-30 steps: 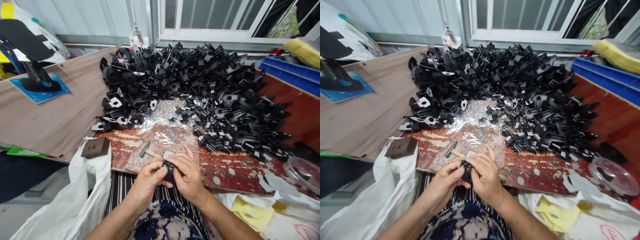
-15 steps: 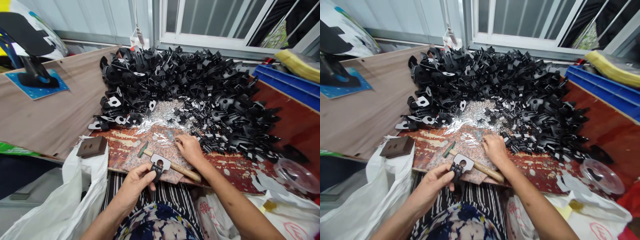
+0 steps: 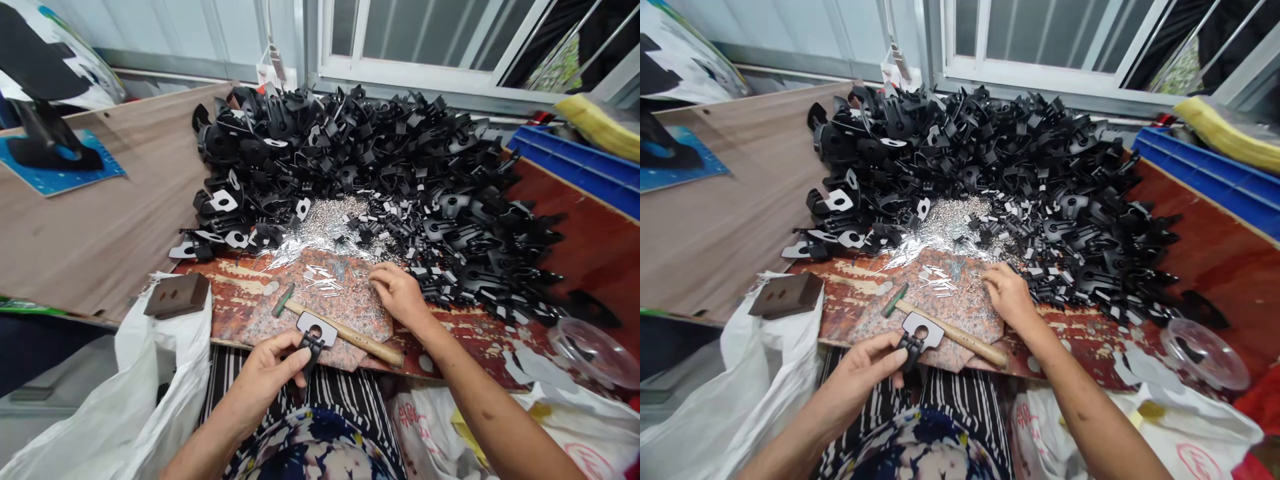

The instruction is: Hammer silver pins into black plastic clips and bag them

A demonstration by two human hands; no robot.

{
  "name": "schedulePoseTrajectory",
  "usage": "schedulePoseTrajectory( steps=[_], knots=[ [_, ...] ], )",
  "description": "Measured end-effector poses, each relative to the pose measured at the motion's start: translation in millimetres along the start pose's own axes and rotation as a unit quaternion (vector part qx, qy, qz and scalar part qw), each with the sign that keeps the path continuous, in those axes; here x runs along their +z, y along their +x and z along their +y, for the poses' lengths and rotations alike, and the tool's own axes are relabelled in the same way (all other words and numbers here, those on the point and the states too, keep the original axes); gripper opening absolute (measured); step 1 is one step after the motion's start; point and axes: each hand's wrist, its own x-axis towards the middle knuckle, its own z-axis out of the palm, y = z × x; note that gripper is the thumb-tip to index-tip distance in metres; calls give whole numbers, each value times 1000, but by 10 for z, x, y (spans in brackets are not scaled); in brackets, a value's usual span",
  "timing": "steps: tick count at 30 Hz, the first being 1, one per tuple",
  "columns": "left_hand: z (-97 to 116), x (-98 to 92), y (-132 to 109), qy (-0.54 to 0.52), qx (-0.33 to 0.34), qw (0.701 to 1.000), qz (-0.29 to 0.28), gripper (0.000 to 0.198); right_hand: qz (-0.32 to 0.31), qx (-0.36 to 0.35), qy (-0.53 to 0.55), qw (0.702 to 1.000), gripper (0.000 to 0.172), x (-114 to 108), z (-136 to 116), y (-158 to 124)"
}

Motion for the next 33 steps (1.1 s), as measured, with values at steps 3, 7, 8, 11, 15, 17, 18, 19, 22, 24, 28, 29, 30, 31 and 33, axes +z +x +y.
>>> schedulePoseTrajectory(
  steps=[3, 7, 8, 11, 15, 17, 18, 19, 22, 24, 28, 29, 30, 31, 33],
  knots=[
    [-13, -15, -14, 0, 1, 1000, 8, 28, 35, 48, 73, 996, 14, -73, -9, 35],
    [43, -7, -13, 99, 60, 992, 41, 24, -47, 101, 184, 977, 13, -141, -325, -25],
    [75, 8, -8, 159, 95, 982, 48, 21, -118, 115, 235, 958, 12, -138, -462, -67],
    [176, 76, 2, 354, 203, 913, 22, 17, -339, 167, 382, 844, 11, -70, -867, -217],
    [219, 154, -22, 480, 262, 835, -62, 19, -431, 220, 472, 737, 31, 78, -1082, -328],
    [200, 172, -61, 494, 277, 821, -71, 20, -446, 230, 485, 717, 34, 137, -1071, -340],
    [187, 177, -87, 495, 283, 819, -66, 19, -454, 233, 487, 709, 35, 161, -1060, -341],
    [176, 180, -114, 494, 290, 817, -61, 18, -462, 235, 488, 702, 36, 180, -1053, -341],
    [152, 163, -186, 486, 316, 814, -27, 16, -488, 225, 474, 698, 42, 215, -1056, -306],
    [148, 108, -209, 484, 323, 813, 2, 18, -483, 175, 417, 750, 35, 228, -1054, -215],
    [132, -109, -184, 437, 242, 863, 82, 33, -292, -55, 41, 954, 15, 327, -999, 161],
    [120, -167, -167, 398, 214, 886, 98, 34, -248, -104, -52, 962, 21, 382, -988, 264],
    [105, -217, -148, 348, 187, 912, 108, 34, -227, -140, -114, 957, 23, 448, -984, 358],
    [87, -256, -129, 291, 159, 937, 112, 32, -227, -166, -146, 949, 23, 523, -988, 437],
    [51, -300, -99, 170, 111, 972, 115, 30, -246, -201, -152, 936, 22, 677, -1013, 545]
  ],
)
